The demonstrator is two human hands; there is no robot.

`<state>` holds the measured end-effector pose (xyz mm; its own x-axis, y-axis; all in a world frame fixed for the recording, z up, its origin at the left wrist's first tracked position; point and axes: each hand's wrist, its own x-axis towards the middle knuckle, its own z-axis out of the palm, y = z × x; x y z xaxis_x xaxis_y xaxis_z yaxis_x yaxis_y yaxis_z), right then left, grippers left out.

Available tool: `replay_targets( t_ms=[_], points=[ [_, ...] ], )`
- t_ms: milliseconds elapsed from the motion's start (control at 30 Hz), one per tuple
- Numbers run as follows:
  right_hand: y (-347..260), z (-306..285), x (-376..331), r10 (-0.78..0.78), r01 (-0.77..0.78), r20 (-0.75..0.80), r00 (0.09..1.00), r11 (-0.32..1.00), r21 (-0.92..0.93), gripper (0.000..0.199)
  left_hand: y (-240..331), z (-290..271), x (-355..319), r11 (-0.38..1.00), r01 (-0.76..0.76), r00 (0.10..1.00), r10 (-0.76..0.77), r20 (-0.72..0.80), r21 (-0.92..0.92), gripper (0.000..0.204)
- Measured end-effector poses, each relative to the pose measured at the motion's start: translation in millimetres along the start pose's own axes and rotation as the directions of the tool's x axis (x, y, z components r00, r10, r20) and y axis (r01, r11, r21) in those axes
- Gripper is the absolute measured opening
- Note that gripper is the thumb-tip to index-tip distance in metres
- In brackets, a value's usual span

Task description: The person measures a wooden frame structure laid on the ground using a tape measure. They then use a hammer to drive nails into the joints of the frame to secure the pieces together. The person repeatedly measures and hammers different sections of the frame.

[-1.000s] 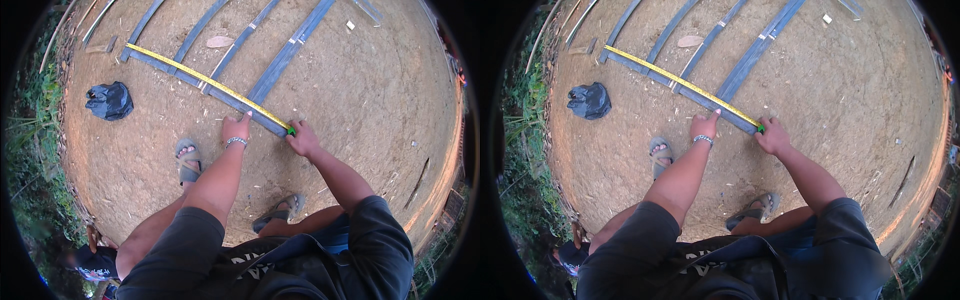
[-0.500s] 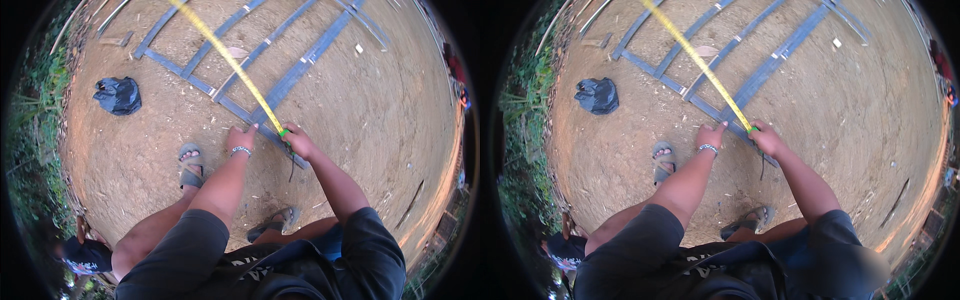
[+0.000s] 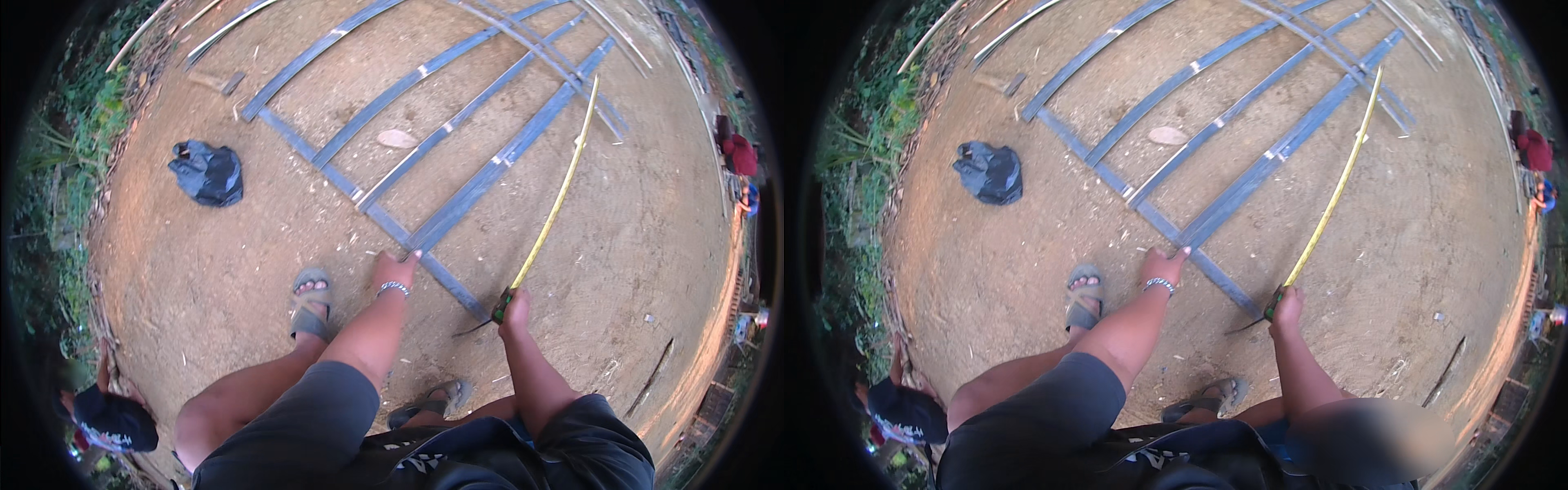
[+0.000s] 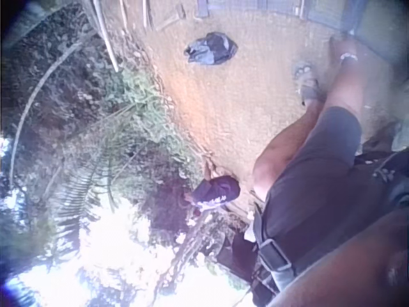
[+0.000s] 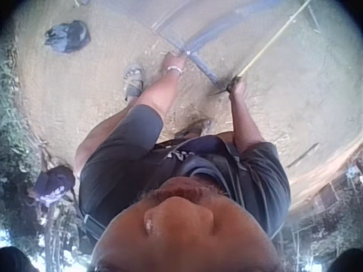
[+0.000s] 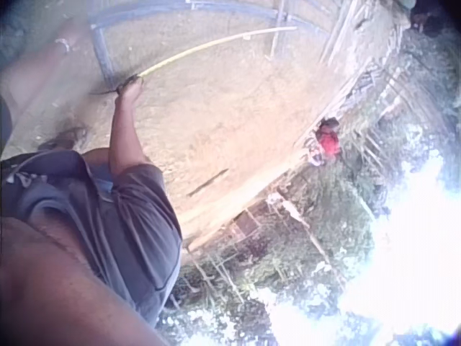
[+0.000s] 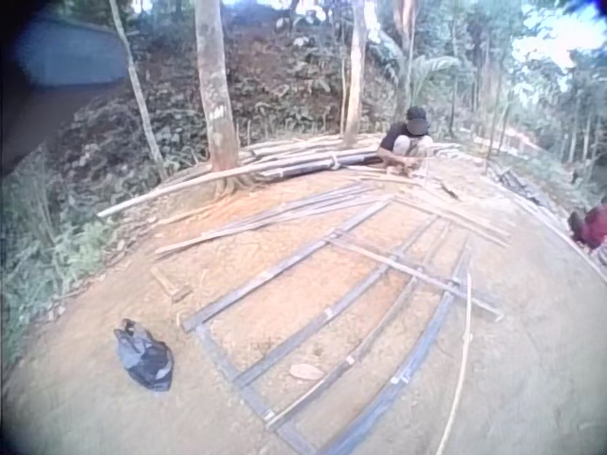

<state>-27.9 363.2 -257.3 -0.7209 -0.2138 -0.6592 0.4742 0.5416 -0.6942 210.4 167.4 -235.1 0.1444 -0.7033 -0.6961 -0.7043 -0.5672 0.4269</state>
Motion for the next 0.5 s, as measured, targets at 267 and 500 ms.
replay_targets(
  t_ms=[267, 500],
  points=[
    [-15, 5, -28, 0.106, -0.105, -0.008, 0.994, 0.99, 0.093, 0.043, -6, 1, 5, 0.999, -0.008, 0.999, 0.009, -0.035, 0.034, 0.086],
    [-21, 3, -17, 0.021, -0.005, -0.163, 0.986, 0.995, 0.102, 0.092, -6, 4, 6, 0.999, -0.025, 0.999, 0.027, -0.035, 0.047, 0.079]
  ],
)
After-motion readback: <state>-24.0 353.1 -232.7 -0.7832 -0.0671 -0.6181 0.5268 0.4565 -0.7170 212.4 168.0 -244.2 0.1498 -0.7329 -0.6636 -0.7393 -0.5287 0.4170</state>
